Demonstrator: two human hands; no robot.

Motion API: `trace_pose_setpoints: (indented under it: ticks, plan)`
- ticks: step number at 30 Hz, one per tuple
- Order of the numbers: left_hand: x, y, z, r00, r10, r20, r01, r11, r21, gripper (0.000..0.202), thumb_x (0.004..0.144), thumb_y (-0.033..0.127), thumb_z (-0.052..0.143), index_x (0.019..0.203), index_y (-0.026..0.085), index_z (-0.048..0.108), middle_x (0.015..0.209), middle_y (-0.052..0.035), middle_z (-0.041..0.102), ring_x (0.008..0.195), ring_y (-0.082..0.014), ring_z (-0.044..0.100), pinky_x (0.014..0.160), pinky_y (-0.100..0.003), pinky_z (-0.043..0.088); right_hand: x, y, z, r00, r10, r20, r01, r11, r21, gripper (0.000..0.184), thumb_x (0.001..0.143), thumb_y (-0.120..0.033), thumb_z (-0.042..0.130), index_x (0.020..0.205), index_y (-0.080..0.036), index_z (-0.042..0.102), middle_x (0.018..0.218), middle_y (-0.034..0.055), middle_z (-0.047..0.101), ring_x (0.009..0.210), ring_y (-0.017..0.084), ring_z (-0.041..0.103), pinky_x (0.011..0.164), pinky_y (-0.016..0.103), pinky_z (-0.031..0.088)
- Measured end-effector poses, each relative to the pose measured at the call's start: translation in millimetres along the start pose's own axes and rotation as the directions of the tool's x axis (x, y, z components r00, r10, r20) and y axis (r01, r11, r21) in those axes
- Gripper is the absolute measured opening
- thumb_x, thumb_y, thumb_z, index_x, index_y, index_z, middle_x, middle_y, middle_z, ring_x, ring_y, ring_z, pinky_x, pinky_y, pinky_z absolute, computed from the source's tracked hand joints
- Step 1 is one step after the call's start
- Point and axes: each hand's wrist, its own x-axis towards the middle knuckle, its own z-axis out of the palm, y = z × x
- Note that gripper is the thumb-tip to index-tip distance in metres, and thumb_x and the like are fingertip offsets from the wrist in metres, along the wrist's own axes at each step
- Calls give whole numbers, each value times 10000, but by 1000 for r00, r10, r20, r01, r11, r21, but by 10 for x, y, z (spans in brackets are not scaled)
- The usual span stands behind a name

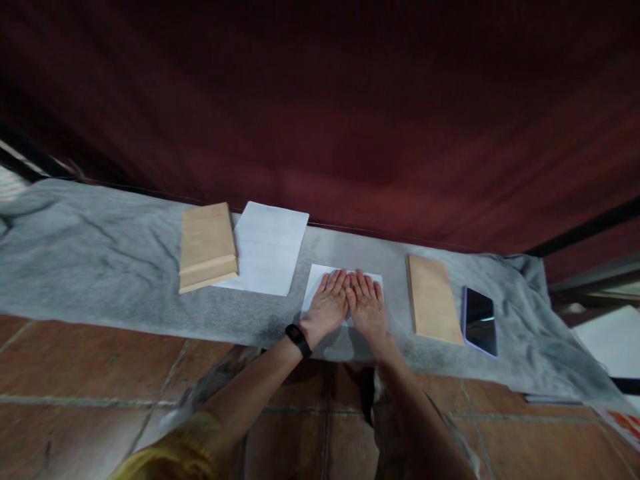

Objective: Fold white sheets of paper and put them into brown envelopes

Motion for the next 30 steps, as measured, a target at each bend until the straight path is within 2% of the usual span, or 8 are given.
trace_pose_setpoints:
  ticks: [9, 17, 24, 30]
  plan:
    - [-49, -81, -30, 1000, -28, -10, 28, 1000, -13, 536, 1037, 281, 269, 1517, 74, 386, 1609, -127, 354, 1521, -231, 254, 1259, -447, 192, -15, 52, 51, 999, 38, -37, -37, 999, 24, 534, 1070, -374, 256, 1539, -155, 386, 1607, 108, 354, 1492, 285, 314, 1209, 498, 213]
    - [-106, -165, -4, 996, -89, -23, 89, 996, 7, 560, 1049, 366, 273, 1533, 97, 360, 1617, -126, 339, 1526, -227, 238, 1263, -456, 177, -67, 137, 88, 997, 62, -46, -61, 998, 35, 528, 1063, -368, 310, 1551, -173, 363, 1608, 103, 354, 1486, 276, 328, 1206, 492, 217]
    - [-158, -203, -54, 991, -127, -31, 128, 991, 31, 572, 1050, 374, 256, 1527, 76, 361, 1616, -150, 328, 1524, -236, 244, 1256, -453, 186, -105, 226, 92, 995, 63, -75, -62, 998, 23, 554, 1060, -385, 334, 1549, -124, 356, 1600, 122, 370, 1486, 272, 328, 1211, 464, 220]
    - [-200, -246, -67, 990, -131, -42, 132, 991, 30, 570, 1047, 371, 258, 1532, 88, 360, 1617, -137, 328, 1525, -230, 241, 1257, -448, 185, -147, 307, 98, 991, 75, -112, -73, 997, 16, 567, 1062, -403, 313, 1546, -112, 359, 1585, 135, 394, 1465, 277, 367, 1203, 470, 249]
